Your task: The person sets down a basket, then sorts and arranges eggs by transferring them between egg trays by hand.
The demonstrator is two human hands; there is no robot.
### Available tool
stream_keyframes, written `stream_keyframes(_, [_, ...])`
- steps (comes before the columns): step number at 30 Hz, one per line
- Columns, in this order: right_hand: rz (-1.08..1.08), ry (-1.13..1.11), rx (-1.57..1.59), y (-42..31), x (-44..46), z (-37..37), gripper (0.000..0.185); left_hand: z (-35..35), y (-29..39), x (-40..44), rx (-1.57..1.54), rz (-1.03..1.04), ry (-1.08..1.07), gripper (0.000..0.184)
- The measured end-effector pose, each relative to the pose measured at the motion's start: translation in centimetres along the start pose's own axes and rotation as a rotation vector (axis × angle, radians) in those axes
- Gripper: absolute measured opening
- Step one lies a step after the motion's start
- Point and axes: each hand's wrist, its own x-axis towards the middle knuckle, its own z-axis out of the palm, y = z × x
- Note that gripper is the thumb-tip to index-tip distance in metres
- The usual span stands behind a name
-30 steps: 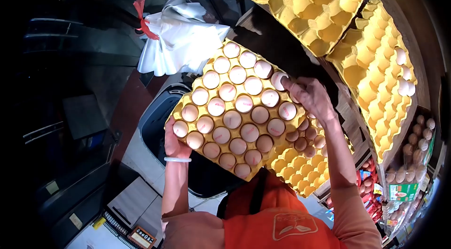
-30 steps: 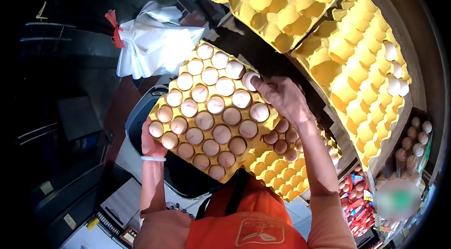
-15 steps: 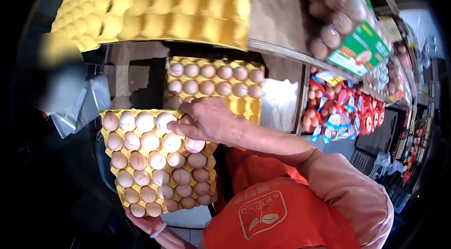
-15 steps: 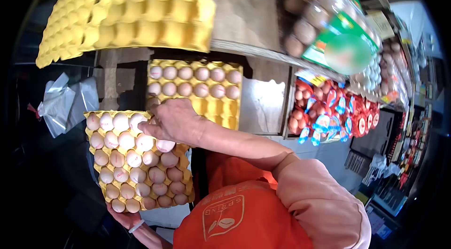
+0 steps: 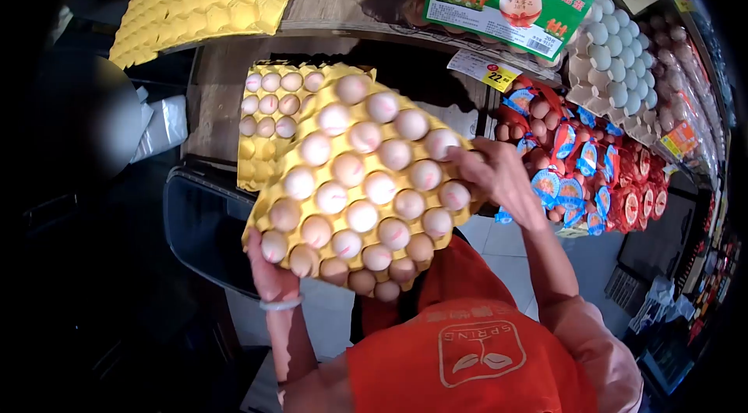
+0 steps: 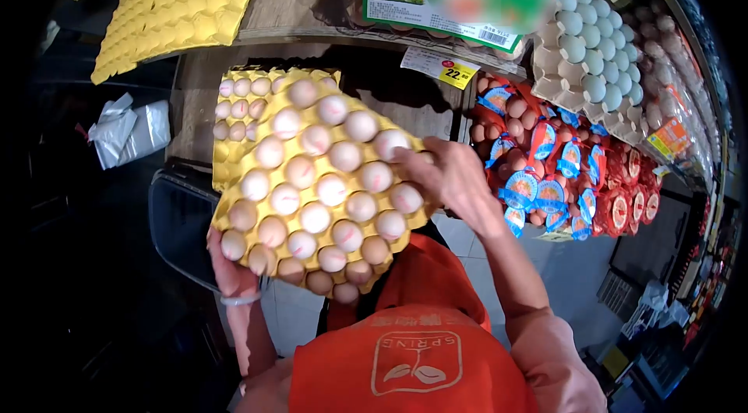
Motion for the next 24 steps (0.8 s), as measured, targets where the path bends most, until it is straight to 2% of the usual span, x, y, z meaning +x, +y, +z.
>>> stream_keyframes(1, [-0.373,0.084,-0.319,1.9,-0.2,-0.6,0.024,0.8,-1.0,0.5,-0.028,-0.042,-0.043,0.054])
stream_keyframes(2, [-0.057,0.05,-0.056,2.8,-0.9,-1.1,0.021,1.6,-2.0,1.1,-0.057,-0.086,-0.088,0.053])
stream_keyframes(3, [0.122,0.074,-0.014,3.3,-1.2,-1.8,0.023,2.5,-2.9,1.5,-0.066,-0.117,-0.129,0.052])
stream_keyframes(4, [0.162,0.157,0.079,4.2,-1.5,-2.0,0.023,3.4,-3.9,2.1,-0.073,-0.147,-0.171,0.052])
stream_keyframes(6, [0.25,0.175,0.045,8.4,-1.8,-2.7,0.033,4.4,-6.1,3.2,-0.06,-0.186,-0.166,0.05])
stream_keyframes(8, [0.249,0.186,0.161,9.7,-2.4,-3.7,0.039,6.6,-7.7,3.7,-0.097,-0.266,-0.186,0.048])
stream_keyframes(10, [0.268,0.255,0.15,12.6,-2.2,-3.9,0.036,7.0,-10.6,5.2,-0.21,-0.319,-0.23,0.042])
stream_keyframes(12, [0.318,0.226,0.124,13.8,-1.9,-5.1,0.035,7.7,-13.3,6.4,-0.13,-0.236,-0.183,0.041])
stream_keyframes(13, [0.319,0.22,0.247,14.7,-1.5,-5.3,0.034,8.5,-13.8,6.4,-0.096,-0.216,-0.194,0.041])
stream_keyframes(15, [0.349,0.174,0.172,16.7,-0.6,-6.6,0.039,8.9,-15.5,7.0,-0.061,-0.218,-0.212,0.04])
stream_keyframes(16, [0.377,0.144,0.119,16.5,0.0,-7.1,0.04,9.3,-16.4,7.1,-0.051,-0.259,-0.144,0.039])
stream_keyframes(20, [0.173,0.205,0.051,17.1,3.1,-6.8,0.044,8.8,-20.6,8.0,-0.116,-0.202,-0.076,0.036])
stream_keyframes(23, [0.145,0.084,-0.196,16.6,5.9,-7.1,0.044,5.5,-25.2,10.5,-0.122,-0.236,-0.072,0.044])
stream_keyframes(24, [0.155,-0.042,-0.263,17.8,7.2,-7.1,0.043,4.4,-26.7,11.5,-0.146,-0.244,-0.063,0.044])
